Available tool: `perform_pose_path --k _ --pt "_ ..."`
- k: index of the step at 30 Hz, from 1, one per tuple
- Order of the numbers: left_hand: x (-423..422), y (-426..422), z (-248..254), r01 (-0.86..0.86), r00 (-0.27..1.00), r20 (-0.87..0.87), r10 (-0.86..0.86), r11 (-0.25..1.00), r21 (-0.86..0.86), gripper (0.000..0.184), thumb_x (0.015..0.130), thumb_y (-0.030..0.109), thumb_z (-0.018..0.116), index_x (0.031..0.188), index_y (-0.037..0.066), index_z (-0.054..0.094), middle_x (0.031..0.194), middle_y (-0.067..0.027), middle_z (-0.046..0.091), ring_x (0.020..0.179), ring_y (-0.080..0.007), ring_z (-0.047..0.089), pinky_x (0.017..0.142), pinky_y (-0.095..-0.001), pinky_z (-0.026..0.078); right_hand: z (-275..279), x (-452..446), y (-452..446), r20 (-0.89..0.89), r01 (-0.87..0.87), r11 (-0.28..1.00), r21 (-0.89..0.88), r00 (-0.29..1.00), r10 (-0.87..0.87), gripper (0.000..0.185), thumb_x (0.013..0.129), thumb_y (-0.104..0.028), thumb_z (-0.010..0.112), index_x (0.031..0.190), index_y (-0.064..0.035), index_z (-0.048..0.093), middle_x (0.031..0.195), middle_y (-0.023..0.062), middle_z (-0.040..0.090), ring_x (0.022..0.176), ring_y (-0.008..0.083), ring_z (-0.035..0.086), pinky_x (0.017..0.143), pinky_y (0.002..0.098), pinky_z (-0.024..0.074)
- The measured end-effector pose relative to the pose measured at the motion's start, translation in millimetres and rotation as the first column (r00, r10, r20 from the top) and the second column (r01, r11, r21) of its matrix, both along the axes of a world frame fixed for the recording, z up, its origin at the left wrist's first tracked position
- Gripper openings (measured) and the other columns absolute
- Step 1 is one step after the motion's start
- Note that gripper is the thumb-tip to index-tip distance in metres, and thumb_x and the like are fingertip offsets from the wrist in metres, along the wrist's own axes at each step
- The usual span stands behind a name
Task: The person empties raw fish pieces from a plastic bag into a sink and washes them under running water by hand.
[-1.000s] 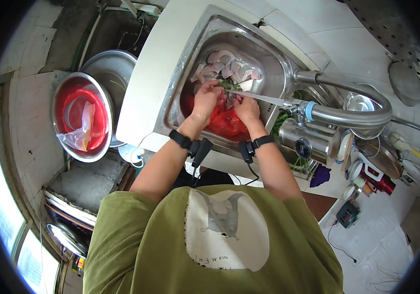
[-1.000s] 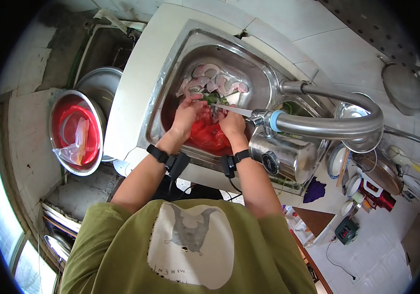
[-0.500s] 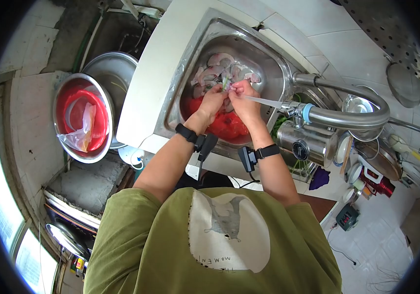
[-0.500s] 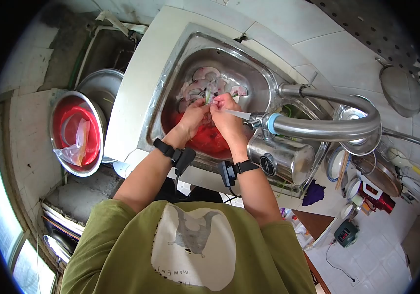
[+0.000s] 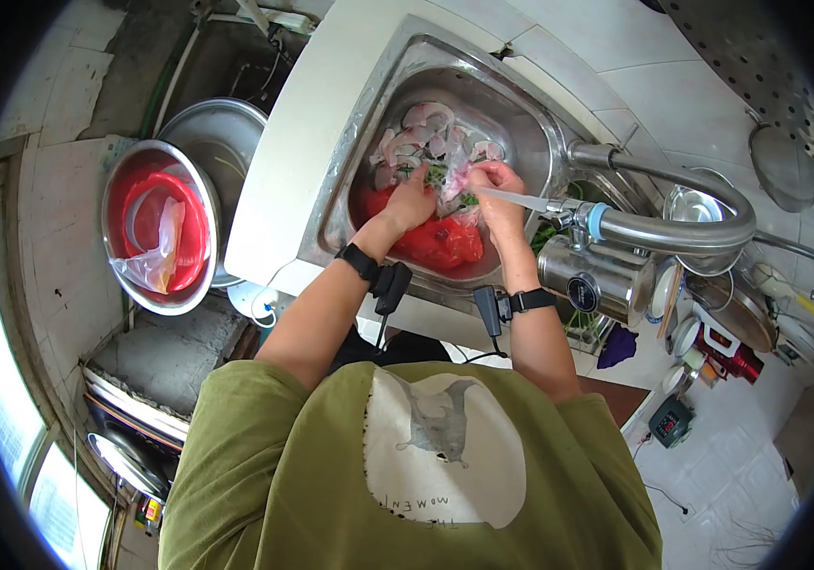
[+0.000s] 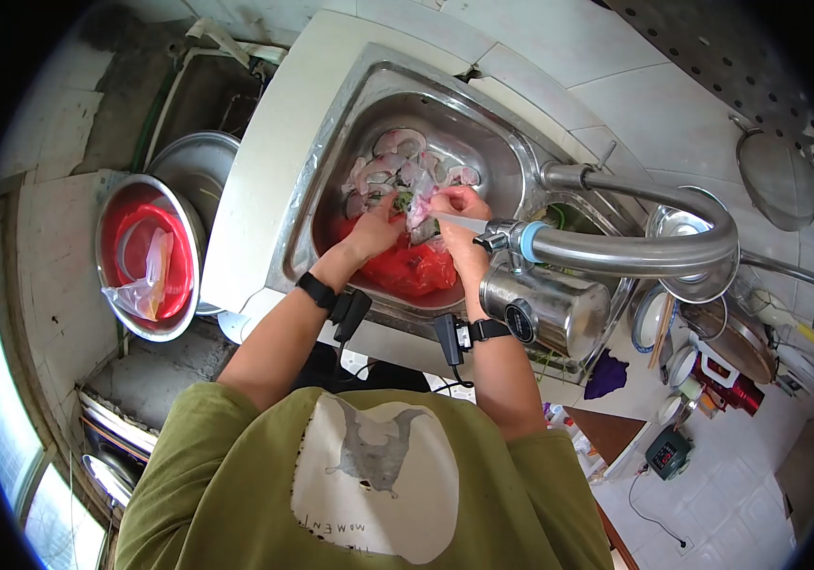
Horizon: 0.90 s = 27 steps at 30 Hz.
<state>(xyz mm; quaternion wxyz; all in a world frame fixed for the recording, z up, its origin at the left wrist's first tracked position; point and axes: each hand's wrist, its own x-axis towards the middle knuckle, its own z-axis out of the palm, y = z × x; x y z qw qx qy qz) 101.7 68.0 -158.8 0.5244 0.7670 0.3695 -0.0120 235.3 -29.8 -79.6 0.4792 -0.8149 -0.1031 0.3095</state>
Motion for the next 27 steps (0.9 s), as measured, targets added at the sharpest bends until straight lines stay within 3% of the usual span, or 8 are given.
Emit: perform_pose_path --k 1,2,4,9,12,15,22,27 --pt "3 5 15 0.001 1.0 0.0 -0.001 1.0 0.0 0.049 0.103 0.024 0.05 0.147 0.003 0.046 0.109 -0.0146 0.07 0.098 -0.026 0.07 0.09 -0.0435 0.056 -1 0 0 -0.041 0.034 0.999 0.013 0.999 -0.033 0.015 0.09 -0.011 0.068 0.1 0.0 0.069 0.086 0.0008 0.068 0.077 0.008 0.061 0.07 0.0214 0.0472" --pt "7 10 30 -0.205 0.969 0.025 0.244 0.863 -0.463 0.047 0.104 0.025 0.051 0.145 0.005 0.047 0.111 -0.0137 0.069 0.1 -0.0261 0.068 0.092 -0.0433 0.055 -1 -1 0 -0.041 0.033 0.999 0.013 0.999 -0.033 0.015 0.09 -0.011 0.068 0.1 0.0 0.069 0.086 0.0008 0.068 0.077 0.008 0.061 0.07 0.0214 0.0472" --pt "8 19 49 -0.201 0.881 -0.06 0.47 0.256 -0.945 0.033 0.106 0.028 0.05 0.134 0.01 0.054 0.11 -0.0086 0.066 0.094 -0.0223 0.066 0.086 -0.0396 0.056 2 -9 4 -0.184 0.067 0.998 0.018 0.981 -0.063 0.018 0.092 -0.014 0.069 0.104 -0.0006 0.07 0.088 0.0011 0.068 0.079 0.0085 0.062 0.071 0.0213 0.0478" --pt "13 13 44 -0.333 0.859 -0.174 0.482 0.267 -0.904 0.02 0.109 0.028 0.044 0.107 0.011 0.055 0.083 -0.0024 0.058 0.061 -0.0129 0.051 0.054 -0.028 0.044 6 -18 8 -0.163 -0.203 0.975 0.093 0.963 0.216 0.026 0.098 -0.022 0.068 0.118 -0.0067 0.071 0.099 0.0021 0.068 0.084 0.0106 0.061 0.078 0.0248 0.0495" --pt "6 17 34 -0.15 0.885 -0.171 0.433 -0.083 -0.985 0.037 0.109 0.043 0.038 0.094 0.012 0.051 0.065 -0.0021 0.048 0.042 -0.0087 0.03 0.039 -0.0243 0.018 7 -18 9 0.115 -0.213 0.973 -0.084 0.968 0.222 0.029 0.1 -0.027 0.066 0.123 -0.0093 0.07 0.11 0.0035 0.067 0.09 0.0115 0.059 0.082 0.0277 0.0495" --pt "6 17 26 0.1 0.953 -0.031 0.302 -0.408 -0.908 0.047 0.108 0.053 0.036 0.09 0.013 0.052 0.064 -0.0011 0.046 0.041 -0.009 0.028 0.038 -0.0235 0.018 27 -23 18 -0.422 -0.039 0.971 0.234 0.896 0.138 0.033 0.102 -0.032 0.064 0.126 -0.0111 0.068 0.117 0.0043 0.065 0.094 0.0118 0.058 0.085 0.0295 0.0489" --pt "15 15 78 -0.096 0.881 -0.235 0.41 -0.331 -0.939 0.05 0.108 0.052 0.034 0.088 0.011 0.052 0.078 -0.0016 0.052 0.055 -0.0116 0.039 0.049 -0.0253 0.032 22 -27 32 -0.39 0.095 0.995 -0.015 0.916 -0.094 0.027 0.103 -0.03 0.063 0.109 -0.0054 0.072 0.08 -0.0017 0.068 0.053 0.0058 0.056 0.044 0.0198 0.0436" --pt "20 8 79 -0.25 0.875 -0.183 0.449 0.094 -0.964 0.039 0.106 0.04 0.037 0.107 0.008 0.06 0.086 -0.0042 0.06 0.064 -0.0148 0.052 0.055 -0.0282 0.042 -2 -32 29 -0.28 0.029 0.986 0.165 0.96 0.018 0.017 0.1 -0.017 0.066 0.106 -0.0039 0.075 0.086 0.0014 0.071 0.073 0.0076 0.061 0.065 0.0223 0.0501"
